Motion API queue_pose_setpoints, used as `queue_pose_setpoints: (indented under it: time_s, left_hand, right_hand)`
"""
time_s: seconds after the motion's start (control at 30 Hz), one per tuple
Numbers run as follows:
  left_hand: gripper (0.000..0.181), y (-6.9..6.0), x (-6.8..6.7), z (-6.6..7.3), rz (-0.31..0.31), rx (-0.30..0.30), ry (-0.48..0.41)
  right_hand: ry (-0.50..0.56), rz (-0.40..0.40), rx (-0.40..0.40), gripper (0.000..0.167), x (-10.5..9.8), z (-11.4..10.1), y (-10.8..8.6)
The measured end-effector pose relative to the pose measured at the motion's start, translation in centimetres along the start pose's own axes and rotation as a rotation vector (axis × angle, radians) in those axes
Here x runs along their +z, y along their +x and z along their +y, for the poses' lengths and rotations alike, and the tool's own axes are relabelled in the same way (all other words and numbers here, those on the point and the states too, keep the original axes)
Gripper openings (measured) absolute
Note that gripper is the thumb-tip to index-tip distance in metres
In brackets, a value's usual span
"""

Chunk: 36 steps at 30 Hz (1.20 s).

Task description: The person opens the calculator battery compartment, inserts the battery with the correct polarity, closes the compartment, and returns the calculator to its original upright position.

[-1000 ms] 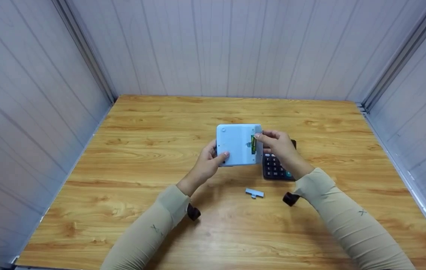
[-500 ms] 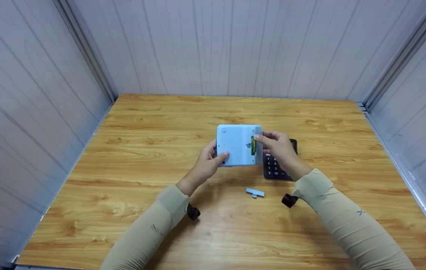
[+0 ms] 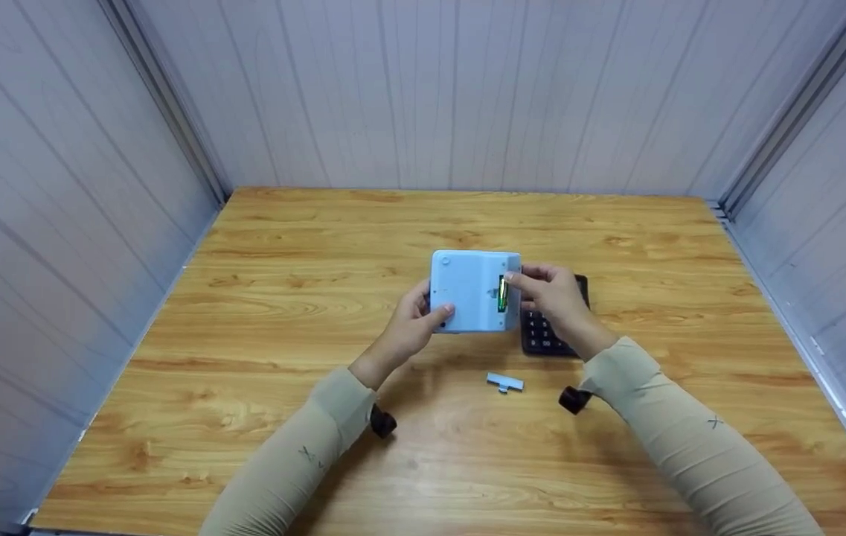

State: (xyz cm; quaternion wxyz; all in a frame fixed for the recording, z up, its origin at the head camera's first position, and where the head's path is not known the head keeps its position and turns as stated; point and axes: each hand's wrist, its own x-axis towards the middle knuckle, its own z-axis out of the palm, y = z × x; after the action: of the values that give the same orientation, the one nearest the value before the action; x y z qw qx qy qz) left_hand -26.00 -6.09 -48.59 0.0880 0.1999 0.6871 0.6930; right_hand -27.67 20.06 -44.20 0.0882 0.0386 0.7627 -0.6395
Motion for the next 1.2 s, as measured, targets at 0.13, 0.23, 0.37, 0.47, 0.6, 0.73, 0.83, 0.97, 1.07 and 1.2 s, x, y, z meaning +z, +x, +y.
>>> queue_pose_setpoints:
  time_s: [0.13, 0.23, 0.37, 0.47, 0.6, 0.73, 0.83, 0.97, 1.07, 1.2]
  left_hand:
    - [0.05, 0.0, 0.04, -0.16, 0.0, -0.014, 0.001]
    - [0.05, 0.01, 0.09, -0.13, 0.004, -0.025, -0.006]
    - [0.051, 0.01, 0.15, -0.11, 0.004, -0.011, -0.011]
    - [0.051, 0.06, 0.21, -0.2, 0.002, 0.003, -0.012]
    - [0.051, 0.07, 0.26, -0.25, 0.0, 0.007, -0.007]
    - [0.051, 0.0, 0.28, -0.09, -0.002, 0.003, 0.007]
    - [0.051, -0.01, 0.29, 0.14, -0.003, 0.005, 0.005]
    - [0.05, 0.07, 0.26, 0.32, 0.0, 0.009, -0.008]
    - [0.049, 0.11, 0.25, 0.35, 0.001, 0.007, -0.017]
    - [0.047, 0.08, 0.26, 0.3, 0.0, 0.009, -0.018]
  right_hand:
    - [-0.003, 0.007, 0.002, 0.056, 0.01, 0.2, -0.04]
    - [-0.003, 0.011, 0.004, 0.056, 0.03, 0.18, -0.05]
    - [-0.007, 0.007, 0.004, 0.056, -0.08, 0.13, -0.08]
    - [-0.018, 0.003, -0.003, 0.056, -0.14, 0.17, -0.1]
    - [-0.035, 0.001, -0.01, 0.055, -0.11, 0.25, -0.13]
    - [-0.064, 0.012, -0.017, 0.055, 0.03, 0.27, -0.18]
    - [-0.111, 0.031, -0.046, 0.055, 0.15, 0.27, -0.21]
    - [-0.175, 0.055, -0.093, 0.056, 0.26, 0.27, -0.22]
    - [-0.204, 0.068, -0.106, 0.055, 0.27, 0.34, -0.26]
    - [-0.234, 0.082, -0.113, 0.055, 0.25, 0.49, -0.36]
